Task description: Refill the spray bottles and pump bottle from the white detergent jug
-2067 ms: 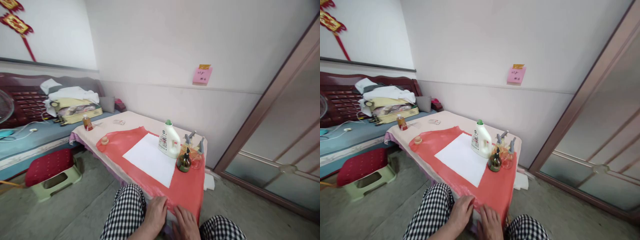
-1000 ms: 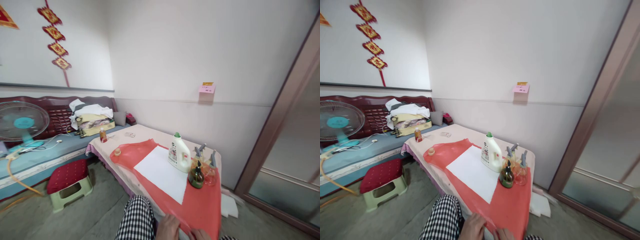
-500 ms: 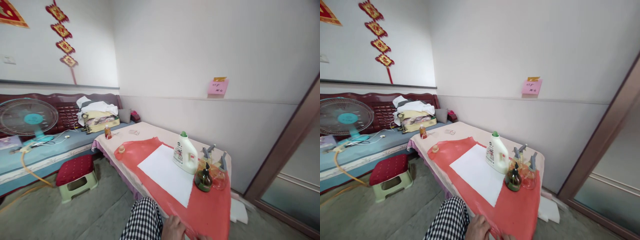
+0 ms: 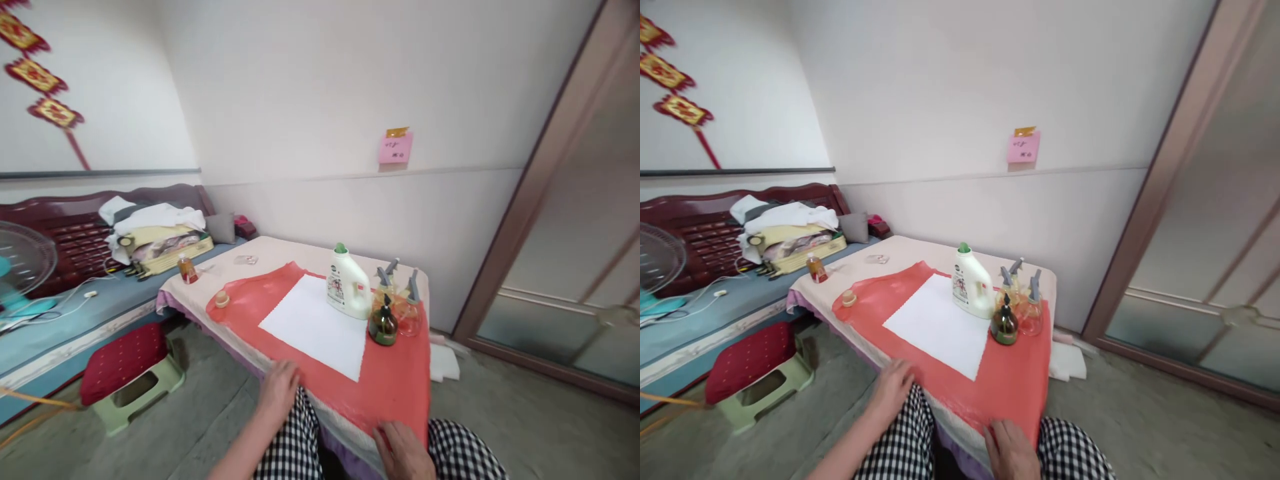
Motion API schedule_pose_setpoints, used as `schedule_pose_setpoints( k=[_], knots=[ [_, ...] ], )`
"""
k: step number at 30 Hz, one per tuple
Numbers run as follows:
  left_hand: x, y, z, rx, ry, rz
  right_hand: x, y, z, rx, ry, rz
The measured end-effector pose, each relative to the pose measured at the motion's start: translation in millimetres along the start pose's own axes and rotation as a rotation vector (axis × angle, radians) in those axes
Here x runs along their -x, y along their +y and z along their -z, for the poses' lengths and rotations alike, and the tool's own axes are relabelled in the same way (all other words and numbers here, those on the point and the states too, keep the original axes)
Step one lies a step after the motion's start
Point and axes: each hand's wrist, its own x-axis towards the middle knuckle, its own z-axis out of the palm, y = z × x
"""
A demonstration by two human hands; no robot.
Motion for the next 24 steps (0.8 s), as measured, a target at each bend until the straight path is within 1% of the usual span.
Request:
schedule_pose_setpoints(
  k=[2,5,9,11,14,16,18,24],
  knots=[
    [-12,-23,3.3,-0.044,0.014,0.068,0,-5,2,0.016,-0.004,-0.034],
    [-32,-50,4.3,-0.099,0.039,0.214,0,-8,3,0.026,-0.003,-0.050],
    [-56,-81,1.0,-0.132,0.091,0.477,2,-7,0,0.029,0.009,-0.046],
    [-63,-96,-2.2,-0.128,0.103,0.595,2,-7,-2,0.031,0.015,-0.044],
    [-65,-115,-7.8,-0.104,0.089,0.677,3,-8,-3,0.035,0.020,-0.044],
    [-64,-123,-11.5,-0.084,0.092,0.708,3,-8,-4,0.035,0.022,-0.045],
    [-65,-126,-15.0,-0.070,0.119,0.734,3,-9,-4,0.035,0.023,-0.049],
    [-74,-124,-24.9,0.001,0.247,0.799,3,-12,-5,0.045,0.004,-0.078]
  ],
)
